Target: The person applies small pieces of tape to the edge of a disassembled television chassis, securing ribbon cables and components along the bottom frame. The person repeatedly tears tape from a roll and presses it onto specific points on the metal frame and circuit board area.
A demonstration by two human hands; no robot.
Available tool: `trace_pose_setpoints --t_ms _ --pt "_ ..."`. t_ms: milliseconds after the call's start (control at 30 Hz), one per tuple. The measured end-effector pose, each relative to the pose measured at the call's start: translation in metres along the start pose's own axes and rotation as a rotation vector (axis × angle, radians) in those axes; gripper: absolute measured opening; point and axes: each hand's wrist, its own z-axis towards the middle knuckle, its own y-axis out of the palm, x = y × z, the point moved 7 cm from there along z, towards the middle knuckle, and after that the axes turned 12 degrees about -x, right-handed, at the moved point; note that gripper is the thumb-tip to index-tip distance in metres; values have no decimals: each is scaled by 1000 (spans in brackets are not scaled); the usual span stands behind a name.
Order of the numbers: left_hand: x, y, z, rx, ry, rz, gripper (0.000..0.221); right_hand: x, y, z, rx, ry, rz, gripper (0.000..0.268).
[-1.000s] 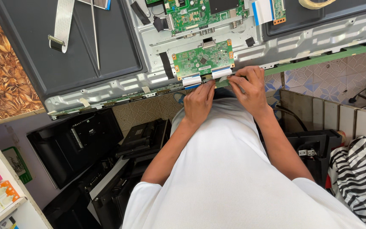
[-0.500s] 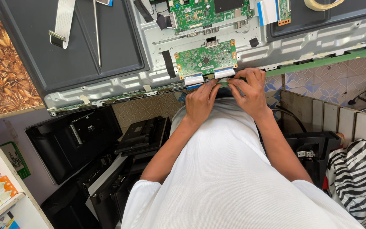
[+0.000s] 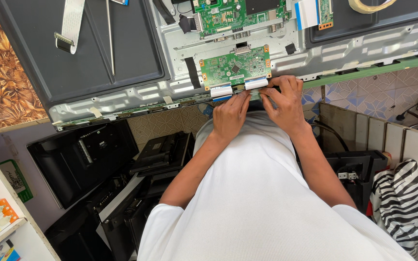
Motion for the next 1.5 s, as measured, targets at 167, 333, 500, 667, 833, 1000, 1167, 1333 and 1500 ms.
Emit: trace_pose_setpoints --t_ms 167,333,500,667,833,1000,1167,1333,1500 --pt "1 -2 0 -1 -8 -10 18 -1 0 1 -11 3 -33 5" --pt "1 -3 -1 4 -10 -18 17 -2 2 2 -37 8 -66 6" --pt "1 -3 -1 3 -6 -10 15 -4 1 3 -43 12 -101 6" --pt "-2 2 -3 0 -7 4 14 -5 2 4 -51 19 -117 6" --pt "-1 0 -2 -4 -1 -13 15 -4 3 3 -56 18 -125 7" --pt "1 -2 -2 -15 29 -2 18 -3 4 2 -69 17 -139 6" --pt "0 4 -3 -42 43 7 24 -1 5 2 -61 2 -144 5" --pt "0 5 -3 -70 46 16 25 -2 4 3 -61 -10 -146 5" --pt "0 5 -3 -87 43 16 24 -2 3 3 -58 -7 -162 5"
